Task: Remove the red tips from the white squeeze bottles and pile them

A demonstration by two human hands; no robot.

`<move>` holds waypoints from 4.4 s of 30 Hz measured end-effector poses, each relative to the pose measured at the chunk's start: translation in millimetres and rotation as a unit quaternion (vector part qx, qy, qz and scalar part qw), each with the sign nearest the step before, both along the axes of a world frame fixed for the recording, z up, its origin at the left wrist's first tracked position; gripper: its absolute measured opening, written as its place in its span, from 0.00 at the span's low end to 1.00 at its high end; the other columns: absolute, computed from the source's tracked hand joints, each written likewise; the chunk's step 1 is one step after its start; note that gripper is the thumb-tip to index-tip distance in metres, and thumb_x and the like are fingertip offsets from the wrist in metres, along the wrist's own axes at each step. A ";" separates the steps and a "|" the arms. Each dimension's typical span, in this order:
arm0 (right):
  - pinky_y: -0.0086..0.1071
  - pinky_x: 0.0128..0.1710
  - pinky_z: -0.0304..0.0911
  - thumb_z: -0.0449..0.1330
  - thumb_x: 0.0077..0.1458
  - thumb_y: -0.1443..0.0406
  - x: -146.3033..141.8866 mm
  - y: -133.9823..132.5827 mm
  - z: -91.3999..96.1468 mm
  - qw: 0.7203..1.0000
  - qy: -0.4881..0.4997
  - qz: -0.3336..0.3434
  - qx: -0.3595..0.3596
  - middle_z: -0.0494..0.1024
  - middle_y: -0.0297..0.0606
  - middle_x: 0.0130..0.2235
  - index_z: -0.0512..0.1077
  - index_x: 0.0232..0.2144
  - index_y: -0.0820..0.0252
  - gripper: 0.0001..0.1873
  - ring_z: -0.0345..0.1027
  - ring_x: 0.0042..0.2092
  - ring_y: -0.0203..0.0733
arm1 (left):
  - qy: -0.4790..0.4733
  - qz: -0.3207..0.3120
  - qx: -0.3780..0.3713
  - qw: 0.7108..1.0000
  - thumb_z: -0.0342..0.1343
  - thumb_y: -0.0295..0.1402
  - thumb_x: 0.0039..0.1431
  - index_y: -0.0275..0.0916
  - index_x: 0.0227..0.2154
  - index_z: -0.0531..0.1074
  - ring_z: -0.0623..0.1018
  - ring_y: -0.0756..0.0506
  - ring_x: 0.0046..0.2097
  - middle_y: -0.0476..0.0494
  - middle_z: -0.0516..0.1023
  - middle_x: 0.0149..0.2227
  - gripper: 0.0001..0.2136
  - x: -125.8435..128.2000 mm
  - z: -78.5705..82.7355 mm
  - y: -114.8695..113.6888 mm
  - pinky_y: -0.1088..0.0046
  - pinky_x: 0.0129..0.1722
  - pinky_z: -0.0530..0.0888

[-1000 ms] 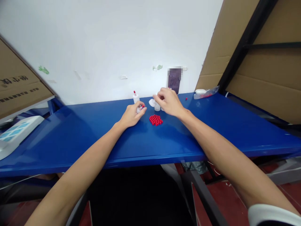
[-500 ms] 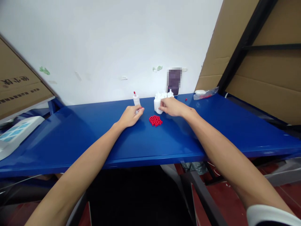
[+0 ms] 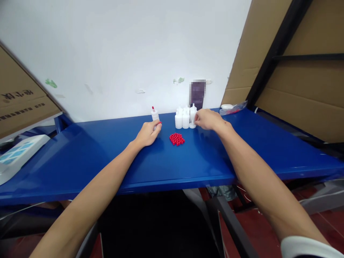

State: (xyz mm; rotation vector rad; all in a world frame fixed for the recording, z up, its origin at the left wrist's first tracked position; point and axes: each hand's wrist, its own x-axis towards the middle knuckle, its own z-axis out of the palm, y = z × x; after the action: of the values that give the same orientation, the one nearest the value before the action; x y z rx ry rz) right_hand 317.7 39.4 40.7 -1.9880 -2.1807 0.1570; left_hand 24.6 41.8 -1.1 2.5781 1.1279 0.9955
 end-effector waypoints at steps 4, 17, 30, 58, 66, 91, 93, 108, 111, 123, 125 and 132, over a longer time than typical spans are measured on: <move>0.35 0.33 0.60 0.63 0.54 0.63 -5.8 -7.3 3.0 0.998 -0.008 -0.031 0.056 0.82 0.43 0.39 0.76 0.35 0.58 0.05 0.74 0.39 0.48 | -0.017 -0.008 -0.015 1.000 0.41 0.33 0.70 0.39 0.31 0.69 0.72 0.47 0.28 0.47 0.73 0.26 0.15 -0.8 2.7 -1.3 0.70 0.34 0.66; 0.34 0.33 0.55 0.50 0.69 0.53 -76.8 -39.0 -4.9 0.934 0.165 0.285 0.140 0.74 0.36 0.31 0.68 0.36 0.57 0.16 0.64 0.31 0.40 | -0.006 -0.048 0.039 0.998 0.50 0.33 0.63 0.39 0.31 0.68 0.69 0.49 0.29 0.47 0.75 0.29 0.06 16.1 9.4 -20.0 0.70 0.33 0.65; 0.34 0.32 0.52 0.43 0.67 0.57 -53.8 -24.6 4.6 0.937 0.255 0.186 0.148 0.58 0.31 0.23 0.52 0.22 0.54 0.20 0.54 0.28 0.38 | 0.043 -0.020 0.093 0.995 0.46 0.29 0.65 0.39 0.48 0.72 0.76 0.46 0.37 0.42 0.79 0.43 0.13 13.2 6.8 -16.8 0.67 0.40 0.72; 0.34 0.33 0.58 0.56 0.53 0.68 -41.1 -28.0 9.3 0.958 0.014 0.228 -0.174 0.75 0.37 0.31 0.73 0.35 0.60 0.07 0.65 0.31 0.39 | 0.034 -0.026 0.046 0.998 0.46 0.31 0.64 0.38 0.38 0.74 0.76 0.45 0.36 0.43 0.80 0.36 0.11 7.1 3.3 -8.6 0.67 0.40 0.70; 0.35 0.34 0.59 0.56 0.52 0.67 -43.0 -29.2 11.3 0.964 0.030 0.230 -0.130 0.78 0.37 0.30 0.75 0.29 0.60 0.08 0.67 0.30 0.40 | 0.027 -0.042 0.027 0.998 0.43 0.35 0.70 0.39 0.42 0.74 0.75 0.46 0.35 0.44 0.80 0.37 0.14 5.8 3.9 -9.7 0.68 0.38 0.69; 0.40 0.39 0.54 0.41 0.70 0.54 -37.3 -34.4 19.5 0.962 0.087 0.035 0.255 0.75 0.46 0.31 0.72 0.35 0.58 0.24 0.66 0.35 0.49 | -0.023 -0.003 0.047 0.999 0.43 0.44 0.72 0.39 0.47 0.73 0.74 0.46 0.32 0.45 0.76 0.32 0.18 13.0 4.5 -12.2 0.68 0.36 0.69; 0.41 0.38 0.54 0.43 0.69 0.55 -29.6 -30.4 20.3 0.966 0.059 -0.004 0.250 0.75 0.48 0.29 0.74 0.31 0.58 0.25 0.67 0.35 0.50 | -0.006 0.014 0.047 0.999 0.40 0.42 0.73 0.39 0.31 0.72 0.73 0.46 0.30 0.46 0.74 0.28 0.20 11.2 4.3 -10.3 0.69 0.35 0.67; 0.44 0.40 0.61 0.52 0.65 0.51 -14.5 -11.7 1.3 0.990 -0.021 -0.076 0.119 0.79 0.53 0.38 0.78 0.35 0.60 0.22 0.71 0.43 0.57 | -0.087 -0.018 0.031 0.996 0.38 0.34 0.68 0.41 0.28 0.61 0.71 0.47 0.29 0.47 0.69 0.25 0.13 6.7 1.7 -2.0 0.68 0.33 0.68; 0.44 0.41 0.61 0.53 0.64 0.50 -15.0 -11.4 1.8 0.990 0.002 -0.067 0.123 0.79 0.53 0.39 0.78 0.36 0.59 0.22 0.71 0.45 0.58 | -0.072 0.013 0.037 0.997 0.42 0.29 0.63 0.41 0.29 0.64 0.70 0.46 0.29 0.47 0.70 0.26 0.09 5.1 1.5 -1.9 0.67 0.34 0.68; 0.42 0.39 0.62 0.54 0.64 0.55 -20.0 -13.5 0.3 0.992 -0.033 -0.057 0.104 0.80 0.52 0.42 0.80 0.38 0.59 0.19 0.73 0.45 0.57 | -0.068 0.016 0.043 0.997 0.44 0.37 0.70 0.36 0.47 0.74 0.77 0.46 0.37 0.43 0.80 0.35 0.16 6.6 1.6 -1.9 0.68 0.43 0.72; 0.41 0.39 0.62 0.55 0.63 0.56 -19.7 -11.9 -1.3 0.993 -0.029 -0.052 0.102 0.81 0.50 0.43 0.80 0.41 0.57 0.17 0.73 0.45 0.56 | -0.062 0.019 0.032 0.997 0.44 0.38 0.70 0.37 0.45 0.75 0.76 0.47 0.33 0.45 0.79 0.32 0.16 6.6 1.4 -2.1 0.70 0.39 0.71; 0.41 0.40 0.60 0.56 0.61 0.57 -25.5 -17.8 4.3 0.983 0.045 -0.053 0.171 0.80 0.48 0.40 0.79 0.41 0.57 0.16 0.70 0.43 0.54 | -0.063 0.024 0.037 0.997 0.47 0.38 0.69 0.38 0.39 0.75 0.76 0.47 0.32 0.46 0.79 0.31 0.13 7.6 1.7 -3.7 0.70 0.36 0.70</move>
State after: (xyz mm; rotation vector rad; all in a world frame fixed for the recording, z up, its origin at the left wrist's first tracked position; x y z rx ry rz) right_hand 292.2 21.6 44.9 -1.8560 -1.8911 -0.1341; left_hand 32.3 38.1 0.6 2.5140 1.1453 1.2150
